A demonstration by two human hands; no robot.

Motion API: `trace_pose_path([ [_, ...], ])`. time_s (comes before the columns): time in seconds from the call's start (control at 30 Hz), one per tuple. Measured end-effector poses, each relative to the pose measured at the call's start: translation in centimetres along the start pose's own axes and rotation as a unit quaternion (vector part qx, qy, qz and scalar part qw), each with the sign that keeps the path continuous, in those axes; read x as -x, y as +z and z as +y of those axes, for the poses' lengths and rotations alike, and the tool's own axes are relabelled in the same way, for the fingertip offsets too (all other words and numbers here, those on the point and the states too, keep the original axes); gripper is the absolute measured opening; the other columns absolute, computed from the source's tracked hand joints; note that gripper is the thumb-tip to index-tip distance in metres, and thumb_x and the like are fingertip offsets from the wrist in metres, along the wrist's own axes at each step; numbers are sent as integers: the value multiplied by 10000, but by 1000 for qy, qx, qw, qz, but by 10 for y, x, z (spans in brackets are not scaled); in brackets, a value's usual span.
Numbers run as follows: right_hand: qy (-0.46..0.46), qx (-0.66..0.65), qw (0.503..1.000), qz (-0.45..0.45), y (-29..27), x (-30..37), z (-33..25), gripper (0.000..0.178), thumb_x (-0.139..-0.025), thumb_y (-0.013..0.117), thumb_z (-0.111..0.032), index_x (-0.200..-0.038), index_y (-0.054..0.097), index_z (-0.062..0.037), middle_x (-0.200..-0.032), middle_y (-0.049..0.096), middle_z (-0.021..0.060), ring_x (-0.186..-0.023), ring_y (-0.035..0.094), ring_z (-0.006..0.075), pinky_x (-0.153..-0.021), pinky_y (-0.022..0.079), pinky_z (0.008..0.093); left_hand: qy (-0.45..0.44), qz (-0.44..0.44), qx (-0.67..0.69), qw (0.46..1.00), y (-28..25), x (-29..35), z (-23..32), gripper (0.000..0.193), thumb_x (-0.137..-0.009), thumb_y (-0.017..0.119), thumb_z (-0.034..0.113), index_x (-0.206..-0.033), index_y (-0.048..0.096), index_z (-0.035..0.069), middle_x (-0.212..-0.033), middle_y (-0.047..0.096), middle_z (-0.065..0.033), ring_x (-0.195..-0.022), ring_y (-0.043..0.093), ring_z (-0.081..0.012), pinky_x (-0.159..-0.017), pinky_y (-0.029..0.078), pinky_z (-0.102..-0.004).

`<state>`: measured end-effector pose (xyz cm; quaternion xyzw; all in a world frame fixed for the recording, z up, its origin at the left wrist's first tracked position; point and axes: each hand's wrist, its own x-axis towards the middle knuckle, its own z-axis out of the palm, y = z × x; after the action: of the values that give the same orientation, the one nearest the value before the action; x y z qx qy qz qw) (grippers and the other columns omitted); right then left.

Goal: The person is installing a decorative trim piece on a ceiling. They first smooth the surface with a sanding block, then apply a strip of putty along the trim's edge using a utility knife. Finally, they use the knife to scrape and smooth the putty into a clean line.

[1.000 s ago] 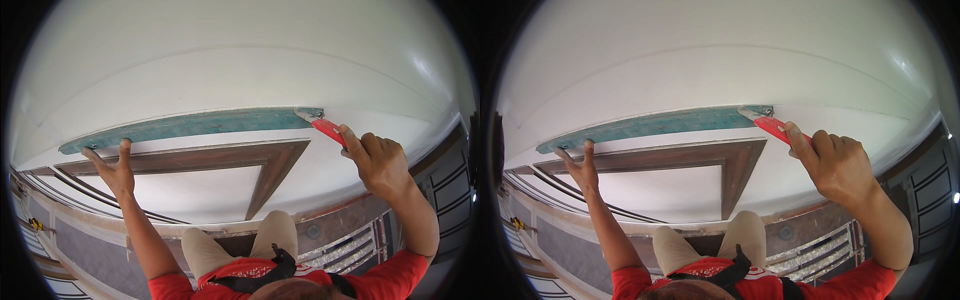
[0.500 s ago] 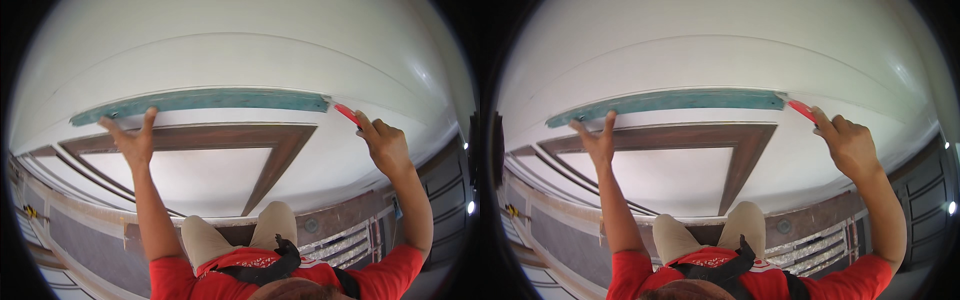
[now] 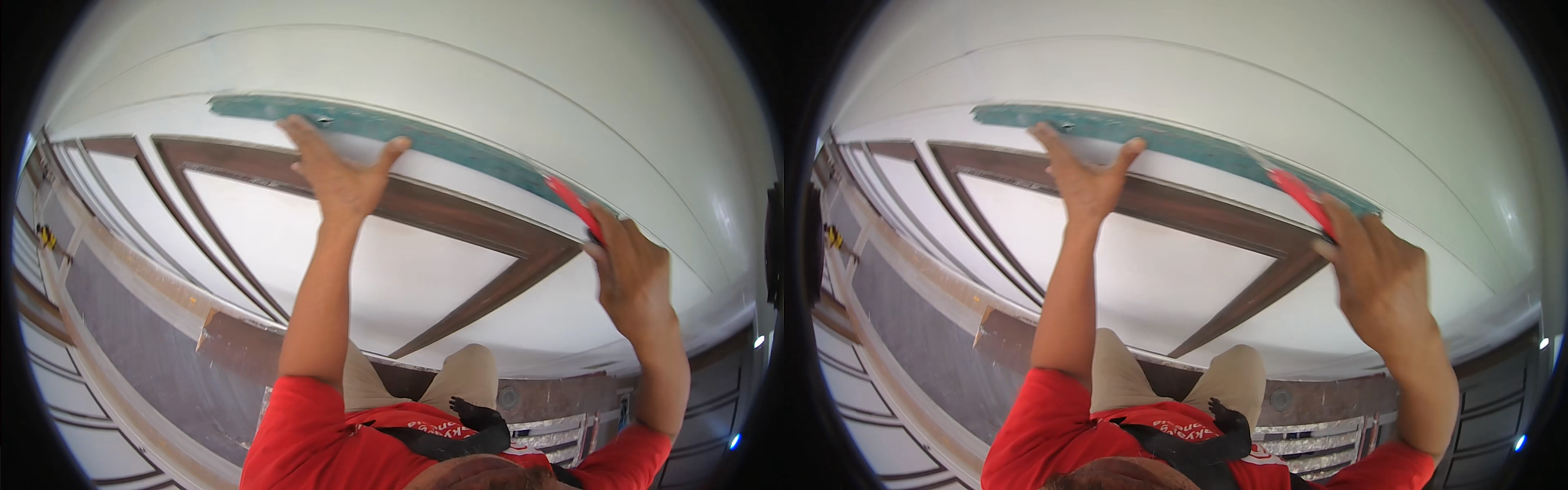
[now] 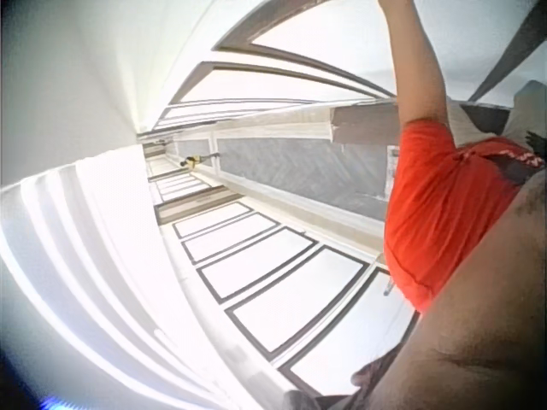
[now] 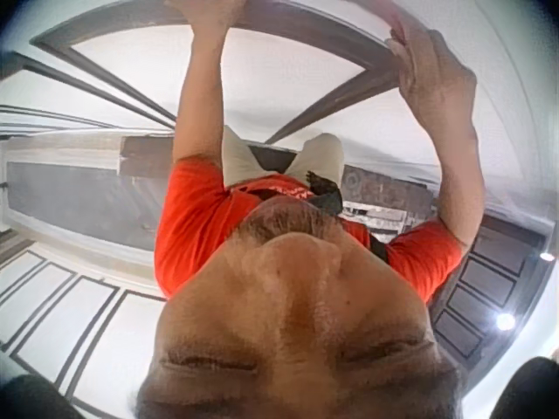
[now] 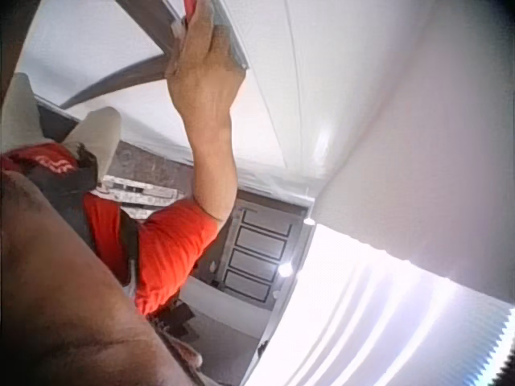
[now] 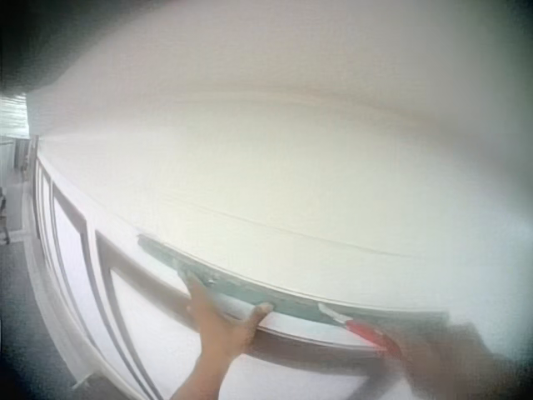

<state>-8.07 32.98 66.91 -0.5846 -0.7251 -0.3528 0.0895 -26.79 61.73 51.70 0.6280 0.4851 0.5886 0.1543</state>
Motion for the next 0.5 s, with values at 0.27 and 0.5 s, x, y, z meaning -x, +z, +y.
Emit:
trace_pose_path([
  [0.27,-92,-70,992,49,117,-154,-85,462,-984,661,-286,-1365,576,-39,-844,650,135,-622,682,261,-505,523,377,2,-19,63,998,-12,-2,11,1227,-846,771,483,-1568,26,-172,-1646,-22,-409,-1564,-29,-517,-1181,79,-743],
  [0.5,-147,-48,988,22,144,-220,-129,514,-948,695,-271,-1348,551,17,-794,677,146,-645,728,273,-539,571,358,-7,-72,61,996,-19,-10,8,1182,-868,737,516,-1623,23,-49,-1665,-24,-376,-1566,-73,-509,-1161,90,-763],
])
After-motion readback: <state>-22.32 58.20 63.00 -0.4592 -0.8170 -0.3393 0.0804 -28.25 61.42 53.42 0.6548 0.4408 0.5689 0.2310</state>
